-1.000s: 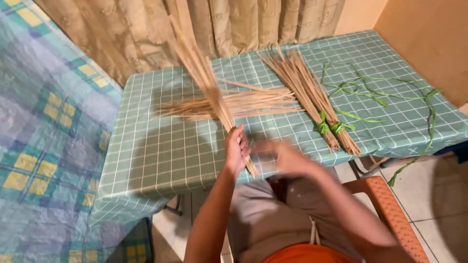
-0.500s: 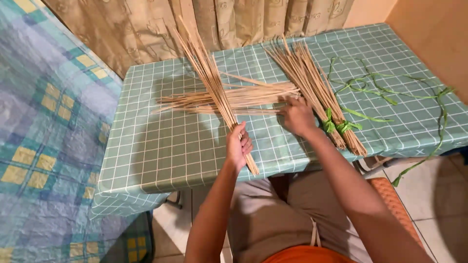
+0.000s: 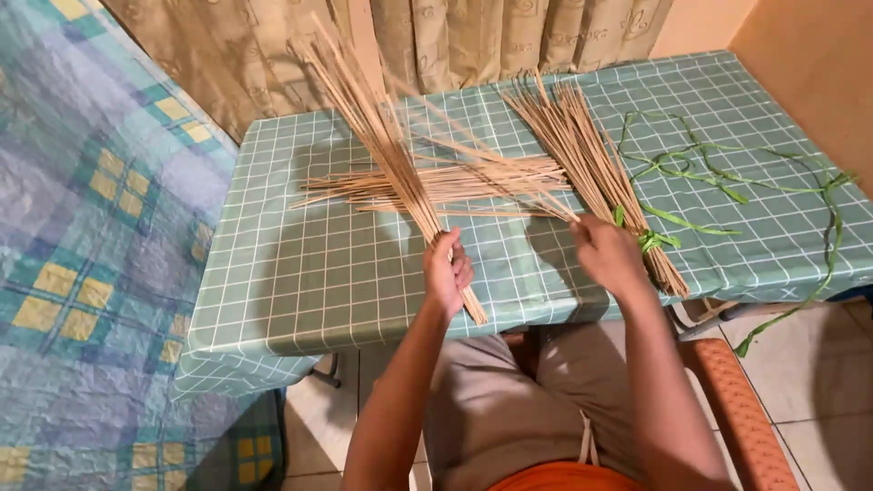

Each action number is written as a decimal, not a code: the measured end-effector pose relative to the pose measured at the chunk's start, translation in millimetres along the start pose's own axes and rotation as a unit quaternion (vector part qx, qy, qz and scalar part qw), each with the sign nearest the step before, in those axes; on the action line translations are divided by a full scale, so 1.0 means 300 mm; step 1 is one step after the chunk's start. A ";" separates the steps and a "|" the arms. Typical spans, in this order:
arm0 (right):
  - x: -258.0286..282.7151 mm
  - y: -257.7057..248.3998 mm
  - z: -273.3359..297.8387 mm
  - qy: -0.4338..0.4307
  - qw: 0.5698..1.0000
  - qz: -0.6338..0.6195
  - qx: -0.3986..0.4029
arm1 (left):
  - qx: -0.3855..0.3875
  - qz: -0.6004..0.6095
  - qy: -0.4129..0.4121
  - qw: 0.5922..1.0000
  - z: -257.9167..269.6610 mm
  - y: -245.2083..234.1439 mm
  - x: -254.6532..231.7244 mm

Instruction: Organizing and bundling thin wooden sticks using plastic ties on a table.

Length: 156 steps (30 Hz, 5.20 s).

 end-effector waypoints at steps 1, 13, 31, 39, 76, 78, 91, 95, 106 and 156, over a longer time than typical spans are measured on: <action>0.013 -0.005 0.029 0.046 0.996 -0.076 0.007 | 0.000 -0.002 0.008 1.000 0.007 0.013 -0.011; 0.120 0.380 0.191 0.064 0.919 -0.387 -0.019 | 0.034 -0.040 0.075 0.996 0.037 0.031 -0.022; 0.159 0.388 0.292 -0.224 0.926 -0.195 -0.235 | -0.030 -0.016 0.062 0.998 0.067 0.072 -0.036; 0.140 0.391 0.285 -0.255 0.862 -0.355 -0.257 | -0.052 0.090 0.042 0.994 0.029 0.010 -0.116; 0.198 0.343 0.307 -0.175 0.836 -0.480 -0.199 | 0.016 0.052 -0.018 0.998 0.102 0.114 0.090; 0.171 0.374 0.287 -0.159 0.840 -0.490 -0.169 | -0.009 0.030 -0.012 0.999 0.104 0.126 0.082; 0.031 0.242 0.094 -0.122 0.922 -0.351 -0.105 | -0.129 -0.069 0.107 0.983 -0.003 -0.032 -0.261; -0.061 0.245 -0.068 -0.155 0.935 -0.284 -0.143 | -0.179 -0.071 0.177 0.965 0.014 -0.150 -0.386; -0.102 0.383 -0.215 -0.189 0.971 0.087 -0.116 | -0.207 -0.055 0.193 0.958 0.015 -0.149 -0.333; 0.364 0.402 0.229 -0.310 0.870 -0.359 -0.132 | -0.106 -0.057 0.166 0.979 0.040 -0.070 -0.272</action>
Point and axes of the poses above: each hand's wrist, its own z-axis away from the middle knuckle, its own y-axis out of the palm, x = y × z, the point moved 2 cm from there along -z, towards the middle knuckle, and after that the axes turned 3 degrees about -x, right-handed, at the moved point
